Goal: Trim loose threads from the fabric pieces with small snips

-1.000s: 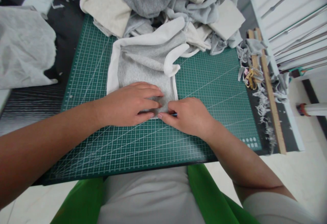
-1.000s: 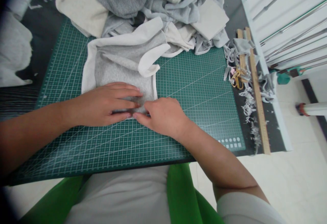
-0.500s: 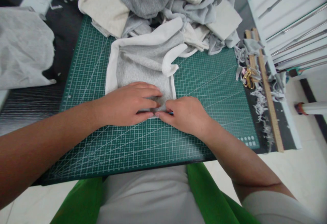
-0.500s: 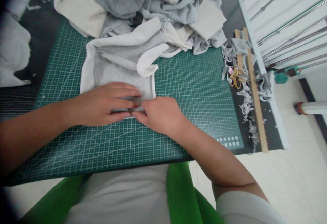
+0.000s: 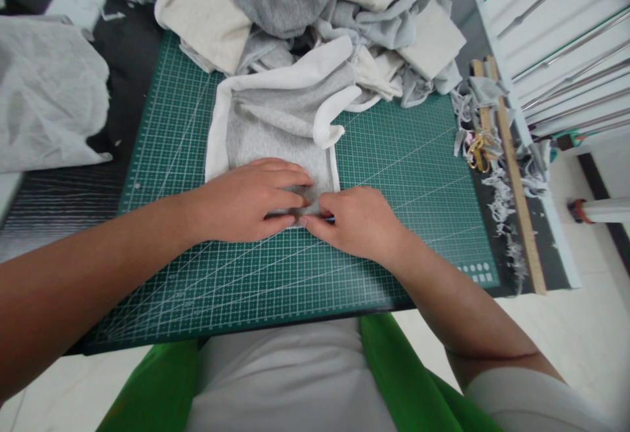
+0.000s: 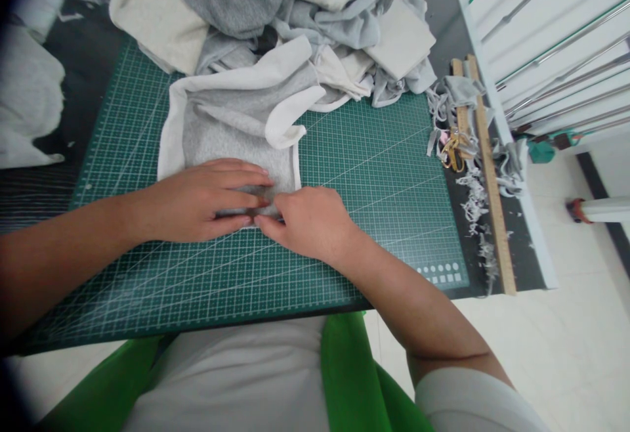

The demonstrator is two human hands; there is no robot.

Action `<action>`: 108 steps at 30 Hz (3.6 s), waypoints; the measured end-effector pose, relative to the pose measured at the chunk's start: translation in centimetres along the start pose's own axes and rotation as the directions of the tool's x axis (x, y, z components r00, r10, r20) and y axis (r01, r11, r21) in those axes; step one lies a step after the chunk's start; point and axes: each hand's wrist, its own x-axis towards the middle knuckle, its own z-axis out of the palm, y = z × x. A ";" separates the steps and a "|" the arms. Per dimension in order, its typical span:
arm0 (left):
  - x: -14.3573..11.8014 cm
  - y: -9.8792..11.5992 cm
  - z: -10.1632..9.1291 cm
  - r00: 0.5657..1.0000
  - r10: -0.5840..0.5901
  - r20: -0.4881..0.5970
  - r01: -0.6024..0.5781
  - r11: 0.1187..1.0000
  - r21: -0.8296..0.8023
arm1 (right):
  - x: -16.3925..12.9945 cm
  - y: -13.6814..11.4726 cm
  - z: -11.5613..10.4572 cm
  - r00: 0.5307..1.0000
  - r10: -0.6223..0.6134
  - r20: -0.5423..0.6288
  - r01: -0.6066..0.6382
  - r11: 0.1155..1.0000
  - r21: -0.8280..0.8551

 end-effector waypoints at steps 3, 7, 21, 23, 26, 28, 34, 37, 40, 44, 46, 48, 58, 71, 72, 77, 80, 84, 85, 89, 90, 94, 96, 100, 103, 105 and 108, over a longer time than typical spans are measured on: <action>0.0 0.0 -0.1 1.000 -0.002 0.001 0.002 1.000 0.000 | 0.0 0.0 0.0 1.000 0.003 -0.004 -0.003 1.000 0.001; 0.0 0.0 0.0 1.000 0.009 -0.007 -0.009 1.000 0.012 | 0.0 0.0 -0.1 1.000 -0.004 -0.001 0.004 1.000 0.026; 0.1 0.0 0.0 0.999 0.031 -0.015 -0.030 0.999 0.029 | 0.1 0.0 0.2 1.000 0.000 -0.010 0.000 1.000 -0.006; 0.1 0.0 0.0 1.000 0.029 -0.010 -0.029 0.999 0.034 | 0.1 -0.1 0.2 1.000 -0.002 -0.009 0.002 1.000 -0.030; 0.1 0.0 0.0 1.000 0.026 0.004 -0.026 0.999 0.039 | 0.2 -0.2 0.2 1.000 -0.009 -0.007 0.009 0.999 -0.043; 0.1 0.0 0.0 1.000 0.019 0.010 -0.020 0.999 0.039 | 0.2 -0.2 0.1 1.000 -0.003 -0.004 0.003 0.999 -0.034; 0.1 0.0 0.1 1.000 0.006 0.016 -0.006 0.999 0.034 | 0.1 -0.1 0.3 1.000 0.023 -0.004 -0.023 0.999 0.025; 0.1 0.0 0.0 1.000 -0.001 0.010 0.001 1.000 0.027 | 0.0 0.0 0.4 1.000 0.024 -0.018 -0.023 0.998 0.063; 0.1 0.0 0.0 1.000 0.004 0.005 -0.004 0.999 0.039 | 0.0 0.2 0.5 0.999 0.016 -0.035 -0.012 0.995 0.095; 0.1 0.1 -0.1 1.000 0.019 -0.001 -0.019 0.998 0.061 | -0.1 0.5 0.6 0.999 0.008 -0.041 -0.002 0.989 0.145; 0.1 0.1 0.0 1.000 0.021 -0.003 -0.021 0.998 0.061 | -0.2 0.6 0.6 0.999 0.010 -0.043 -0.003 0.987 0.163; 0.1 0.1 0.0 1.000 0.015 -0.003 -0.015 0.998 0.057 | -0.2 0.7 0.7 0.999 0.013 -0.044 -0.005 0.984 0.176; 0.0 0.1 -0.1 1.000 -0.010 0.022 0.009 0.999 0.042 | -0.3 1.0 0.8 0.999 0.018 -0.040 -0.009 0.976 0.217; 0.1 0.1 -0.1 1.000 -0.018 0.015 0.018 1.000 0.019 | -0.3 1.2 0.9 0.999 0.018 -0.035 -0.008 0.965 0.263; 0.1 0.1 -0.1 1.000 -0.019 0.019 0.019 1.000 0.019 | -0.3 1.3 0.9 0.999 0.018 -0.036 -0.007 0.964 0.265; 0.0 0.1 -0.1 0.999 -0.035 0.038 0.033 0.999 0.034 | -0.3 1.3 0.9 0.999 0.013 -0.044 0.000 0.961 0.275; 0.0 0.1 -0.1 0.999 -0.027 0.032 0.025 0.999 0.046 | -0.4 1.3 1.0 0.999 0.010 -0.045 0.003 0.959 0.282; 0.0 0.1 -0.1 0.999 -0.018 0.030 0.017 0.999 0.046 | -0.4 1.4 1.0 0.999 0.007 -0.044 0.006 0.956 0.295; 0.0 0.1 -0.1 0.999 -0.022 0.034 0.021 0.999 0.042 | -0.4 1.5 1.0 0.999 0.003 -0.044 0.010 0.955 0.296; 0.0 0.1 -0.1 0.998 -0.044 0.047 0.043 0.999 0.024 | -0.4 1.6 0.9 0.999 -0.012 -0.041 0.023 0.958 0.285; 0.0 0.1 -0.1 0.998 -0.047 0.049 0.046 0.999 0.020 | -0.4 1.6 0.9 0.999 -0.015 -0.039 0.025 0.960 0.281; -0.1 0.1 -0.2 0.997 -0.045 0.056 0.045 0.999 0.017 | -0.3 1.6 0.8 1.000 -0.010 -0.028 0.017 0.959 0.282; -0.1 0.0 -0.2 0.997 -0.045 0.060 0.044 0.999 0.018 | -0.4 1.5 0.7 1.000 -0.001 -0.025 0.008 0.956 0.292; -0.1 0.1 -0.2 0.997 -0.040 0.063 0.037 0.998 0.046 | -0.3 1.6 0.6 0.999 0.008 -0.038 0.004 0.957 0.289; 0.2 0.2 -0.2 0.999 -0.018 0.046 0.013 0.996 0.087 | 0.0 2.0 0.7 0.997 0.040 -0.061 -0.022 0.964 0.266; 0.5 0.2 -0.1 0.999 -0.003 0.035 -0.001 0.994 0.107 | 0.2 2.5 0.7 0.994 0.075 -0.076 -0.054 0.969 0.242; 1.2 -0.1 0.0 1.000 0.000 0.018 -0.002 0.993 0.115 | 0.6 3.4 0.7 0.989 0.114 -0.091 -0.092 0.972 0.218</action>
